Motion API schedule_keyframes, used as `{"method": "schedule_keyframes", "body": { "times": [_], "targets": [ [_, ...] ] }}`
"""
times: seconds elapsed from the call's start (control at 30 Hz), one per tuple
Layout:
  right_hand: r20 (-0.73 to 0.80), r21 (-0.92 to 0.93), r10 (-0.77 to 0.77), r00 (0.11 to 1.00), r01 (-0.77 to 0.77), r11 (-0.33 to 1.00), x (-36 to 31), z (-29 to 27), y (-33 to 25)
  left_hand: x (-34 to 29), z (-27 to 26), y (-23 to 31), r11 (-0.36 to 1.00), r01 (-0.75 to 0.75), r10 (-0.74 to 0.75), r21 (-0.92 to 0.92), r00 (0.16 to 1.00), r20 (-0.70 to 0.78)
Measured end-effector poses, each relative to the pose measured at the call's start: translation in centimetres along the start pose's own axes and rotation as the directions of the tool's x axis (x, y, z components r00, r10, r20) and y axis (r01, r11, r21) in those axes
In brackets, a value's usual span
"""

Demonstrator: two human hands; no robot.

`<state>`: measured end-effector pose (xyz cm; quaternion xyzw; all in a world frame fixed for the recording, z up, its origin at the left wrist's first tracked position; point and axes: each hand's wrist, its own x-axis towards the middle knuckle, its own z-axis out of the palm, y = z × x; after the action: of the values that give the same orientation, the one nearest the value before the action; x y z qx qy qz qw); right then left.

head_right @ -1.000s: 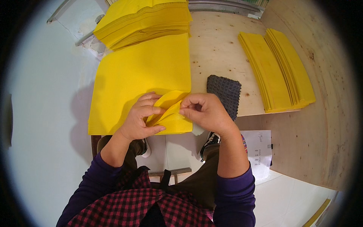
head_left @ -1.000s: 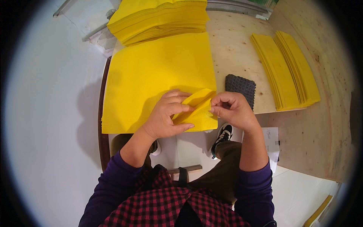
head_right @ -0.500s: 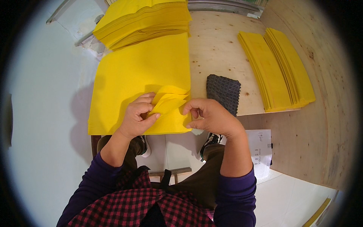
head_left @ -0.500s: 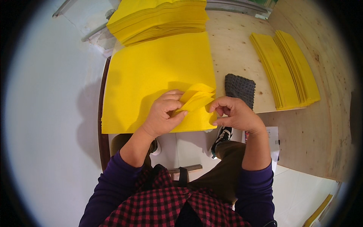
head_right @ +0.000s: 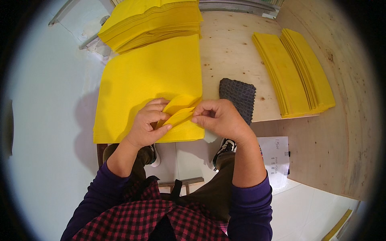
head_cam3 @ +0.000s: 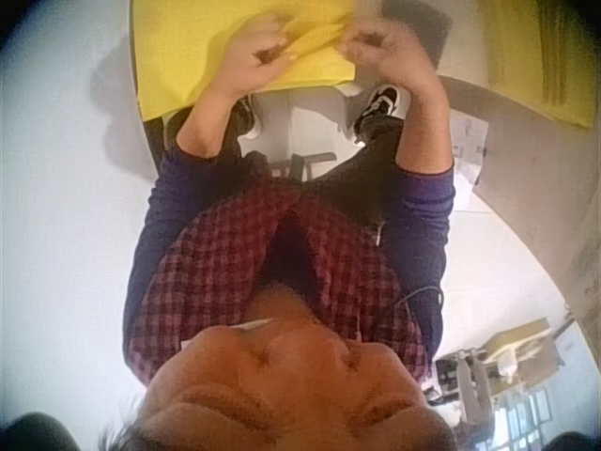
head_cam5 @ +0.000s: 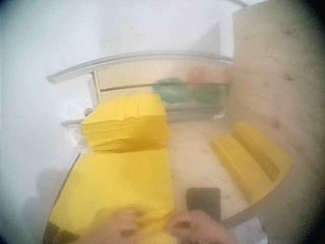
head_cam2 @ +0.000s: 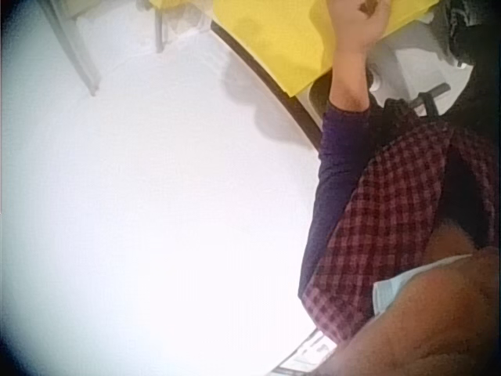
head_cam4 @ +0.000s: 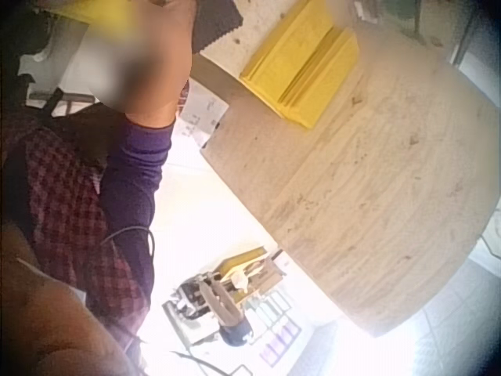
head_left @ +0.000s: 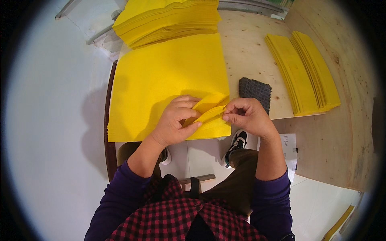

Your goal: The person folds yellow paper sheets by hand on a wooden table, aligning edges and pressing creases. They stack the folded sheets and repeat the process with additional sheets.

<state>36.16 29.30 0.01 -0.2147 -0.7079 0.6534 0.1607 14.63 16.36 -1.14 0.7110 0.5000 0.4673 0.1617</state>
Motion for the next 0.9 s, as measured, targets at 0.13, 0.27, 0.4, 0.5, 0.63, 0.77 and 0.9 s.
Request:
{"method": "schedule_keyframes", "body": {
  "times": [0.13,0.27,0.4,0.5,0.63,0.77,0.9],
  "targets": [
    [-0.037,0.013,-0.019,0.999,0.020,1.000,0.2,0.3,-0.5,0.1,-0.2,0.4,0.996,-0.064,0.063,0.057,0.998,0.011],
    [-0.090,-0.012,-0.030,0.995,0.029,1.000,0.5,0.8,-0.1,0.0,-0.2,0.5,0.998,-0.015,0.010,0.068,0.997,0.072],
    [-0.154,-0.037,-0.062,0.986,0.057,0.998,0.4,0.8,0.3,0.1,0.1,0.4,0.993,-0.034,0.034,0.110,0.999,0.006],
    [-0.217,0.008,-0.096,0.972,0.100,0.995,0.2,0.1,0.1,-0.1,0.2,0.5,0.996,0.013,-0.012,0.085,1.000,-0.015],
    [0.007,-0.078,0.011,1.000,-0.011,0.997,-1.0,-1.1,-0.7,-0.3,0.1,0.3,0.996,0.065,-0.064,0.056,0.998,-0.026],
    [0.092,-0.180,0.038,0.995,-0.021,0.983,-0.8,-0.7,-0.4,-0.5,0.1,0.2,0.993,0.092,-0.089,0.070,0.995,-0.039],
    [0.087,-0.179,0.058,0.995,-0.041,0.983,-0.2,-0.5,0.3,-0.4,0.1,0.1,0.994,0.070,-0.068,0.084,0.997,-0.025]
  ]
}}
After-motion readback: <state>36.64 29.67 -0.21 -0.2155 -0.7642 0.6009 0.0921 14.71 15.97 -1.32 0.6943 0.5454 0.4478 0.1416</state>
